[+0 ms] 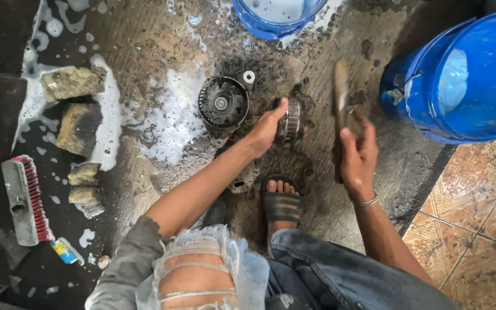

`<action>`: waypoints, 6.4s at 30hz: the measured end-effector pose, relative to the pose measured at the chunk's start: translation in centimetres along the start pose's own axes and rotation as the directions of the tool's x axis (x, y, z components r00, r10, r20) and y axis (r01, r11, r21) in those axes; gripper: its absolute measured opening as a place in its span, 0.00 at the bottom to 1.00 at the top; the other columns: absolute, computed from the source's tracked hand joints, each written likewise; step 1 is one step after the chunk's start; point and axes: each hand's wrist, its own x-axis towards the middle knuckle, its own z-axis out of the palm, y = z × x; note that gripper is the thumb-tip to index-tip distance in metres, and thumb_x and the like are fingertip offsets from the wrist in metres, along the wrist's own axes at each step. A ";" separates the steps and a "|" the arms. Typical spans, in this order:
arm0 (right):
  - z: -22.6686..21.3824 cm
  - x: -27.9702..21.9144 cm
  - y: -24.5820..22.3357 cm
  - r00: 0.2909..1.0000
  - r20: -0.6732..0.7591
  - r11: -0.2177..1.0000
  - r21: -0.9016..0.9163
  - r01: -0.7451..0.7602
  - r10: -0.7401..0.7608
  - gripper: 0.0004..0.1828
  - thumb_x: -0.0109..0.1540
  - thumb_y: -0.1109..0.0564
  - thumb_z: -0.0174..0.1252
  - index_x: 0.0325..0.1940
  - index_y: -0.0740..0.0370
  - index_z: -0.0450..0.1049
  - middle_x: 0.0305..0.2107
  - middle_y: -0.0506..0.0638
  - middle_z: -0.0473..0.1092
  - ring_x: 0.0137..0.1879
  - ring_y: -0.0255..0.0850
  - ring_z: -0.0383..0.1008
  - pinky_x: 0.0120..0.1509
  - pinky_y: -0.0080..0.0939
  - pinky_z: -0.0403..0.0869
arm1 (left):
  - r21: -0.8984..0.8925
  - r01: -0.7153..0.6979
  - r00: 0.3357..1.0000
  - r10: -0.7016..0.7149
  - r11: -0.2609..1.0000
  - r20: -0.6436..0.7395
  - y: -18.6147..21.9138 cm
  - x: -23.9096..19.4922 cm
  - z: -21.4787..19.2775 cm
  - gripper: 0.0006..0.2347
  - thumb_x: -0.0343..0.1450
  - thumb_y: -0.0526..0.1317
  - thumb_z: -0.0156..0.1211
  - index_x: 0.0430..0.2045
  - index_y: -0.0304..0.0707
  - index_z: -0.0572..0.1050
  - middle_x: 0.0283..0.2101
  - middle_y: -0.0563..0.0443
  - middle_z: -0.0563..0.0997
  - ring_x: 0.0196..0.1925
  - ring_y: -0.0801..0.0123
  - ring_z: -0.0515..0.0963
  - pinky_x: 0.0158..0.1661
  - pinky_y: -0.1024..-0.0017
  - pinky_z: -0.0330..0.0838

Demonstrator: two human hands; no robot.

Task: The person scrubs a mechanical part on the floor with a brush and soapy water. Another person assists by rinsing the part with water from a bucket. The person continues to scrub the part thoroughly.

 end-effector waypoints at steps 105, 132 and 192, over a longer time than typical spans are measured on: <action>5.8 0.4 4.4 0.768 0.072 0.688 -0.395 0.608 -0.637 0.21 0.64 0.62 0.63 0.61 0.70 0.75 0.35 0.63 0.78 0.37 0.60 0.80 0.33 0.46 0.74 | -0.373 -0.165 0.967 0.076 0.913 -0.241 -0.8 4.3 3.9 0.40 0.68 0.72 0.49 0.64 0.37 0.68 0.65 0.42 0.71 0.66 0.56 0.71 0.65 0.58 0.63; 5.7 -3.0 7.9 0.836 0.040 0.723 -0.481 0.496 -0.547 0.23 0.65 0.58 0.60 0.65 0.65 0.74 0.37 0.61 0.80 0.38 0.56 0.82 0.36 0.44 0.78 | -0.259 -0.096 0.985 0.055 0.961 -0.162 -1.3 4.9 2.0 0.40 0.67 0.76 0.44 0.58 0.38 0.74 0.52 0.39 0.80 0.52 0.53 0.81 0.56 0.59 0.71; 3.2 -7.3 12.0 0.993 -0.051 0.887 -0.455 0.074 -0.109 0.27 0.69 0.46 0.51 0.70 0.57 0.68 0.14 0.41 0.54 0.23 0.30 0.48 0.26 0.39 0.56 | 0.380 -0.042 0.955 0.148 0.924 -0.255 -6.3 6.4 -0.9 0.42 0.68 0.69 0.30 0.73 0.40 0.52 0.78 0.46 0.50 0.79 0.61 0.48 0.74 0.62 0.39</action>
